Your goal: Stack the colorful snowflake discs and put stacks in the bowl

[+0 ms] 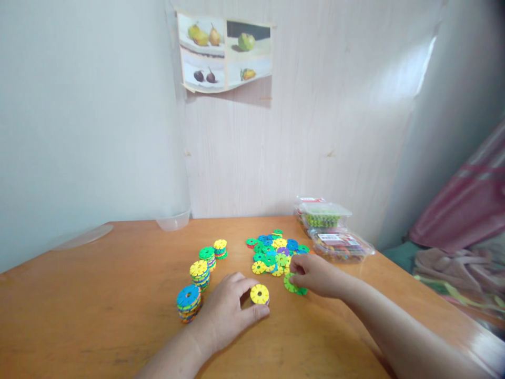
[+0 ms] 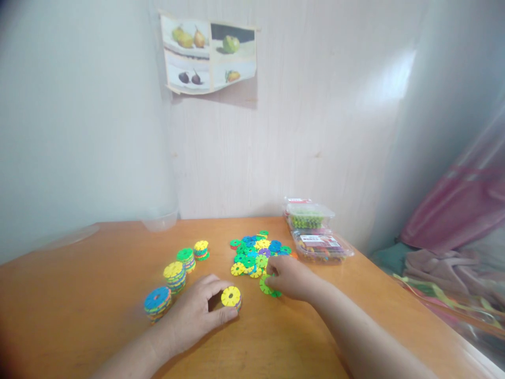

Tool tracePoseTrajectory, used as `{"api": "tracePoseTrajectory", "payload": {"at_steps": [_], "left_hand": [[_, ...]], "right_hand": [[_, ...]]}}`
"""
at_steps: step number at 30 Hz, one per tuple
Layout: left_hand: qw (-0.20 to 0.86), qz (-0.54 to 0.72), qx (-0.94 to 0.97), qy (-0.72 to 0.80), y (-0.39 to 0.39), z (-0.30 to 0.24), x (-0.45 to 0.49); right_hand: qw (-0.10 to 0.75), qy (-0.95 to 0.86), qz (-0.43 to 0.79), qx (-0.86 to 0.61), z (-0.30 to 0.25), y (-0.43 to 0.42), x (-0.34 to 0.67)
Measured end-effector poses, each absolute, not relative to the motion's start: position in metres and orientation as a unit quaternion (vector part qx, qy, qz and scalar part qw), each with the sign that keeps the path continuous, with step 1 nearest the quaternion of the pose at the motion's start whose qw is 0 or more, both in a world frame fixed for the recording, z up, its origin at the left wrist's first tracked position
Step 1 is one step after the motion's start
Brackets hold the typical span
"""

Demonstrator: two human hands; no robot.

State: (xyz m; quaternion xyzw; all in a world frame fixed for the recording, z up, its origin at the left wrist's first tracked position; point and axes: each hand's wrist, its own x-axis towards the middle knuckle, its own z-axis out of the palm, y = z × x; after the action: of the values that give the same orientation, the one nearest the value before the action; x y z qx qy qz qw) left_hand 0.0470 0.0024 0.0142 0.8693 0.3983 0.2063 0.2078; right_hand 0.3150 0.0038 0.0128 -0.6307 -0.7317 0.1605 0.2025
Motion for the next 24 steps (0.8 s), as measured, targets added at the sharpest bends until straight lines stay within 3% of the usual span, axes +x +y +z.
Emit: {"api": "tracePoseTrajectory", "payload": {"at_steps": [5, 8, 18, 24], "left_hand": [[0.203, 0.205, 0.873, 0.394, 0.003, 0.013, 0.047], [0.199, 0.207, 0.874, 0.393, 0.004, 0.012, 0.046], [0.208, 0.216, 0.874, 0.382, 0.006, 0.009, 0.046], [0.2, 0.201, 0.876, 0.389, 0.003, 0.014, 0.046]], "right_hand": [[0.345, -0.611, 0.411, -0.582, 0.02, -0.004, 0.294], [0.394, -0.559, 0.488, -0.543, 0.02, -0.01, 0.276], [0.366, -0.57, 0.52, -0.521, 0.01, -0.017, 0.248], [0.377, -0.599, 0.399, -0.582, 0.024, -0.008, 0.28]]}}
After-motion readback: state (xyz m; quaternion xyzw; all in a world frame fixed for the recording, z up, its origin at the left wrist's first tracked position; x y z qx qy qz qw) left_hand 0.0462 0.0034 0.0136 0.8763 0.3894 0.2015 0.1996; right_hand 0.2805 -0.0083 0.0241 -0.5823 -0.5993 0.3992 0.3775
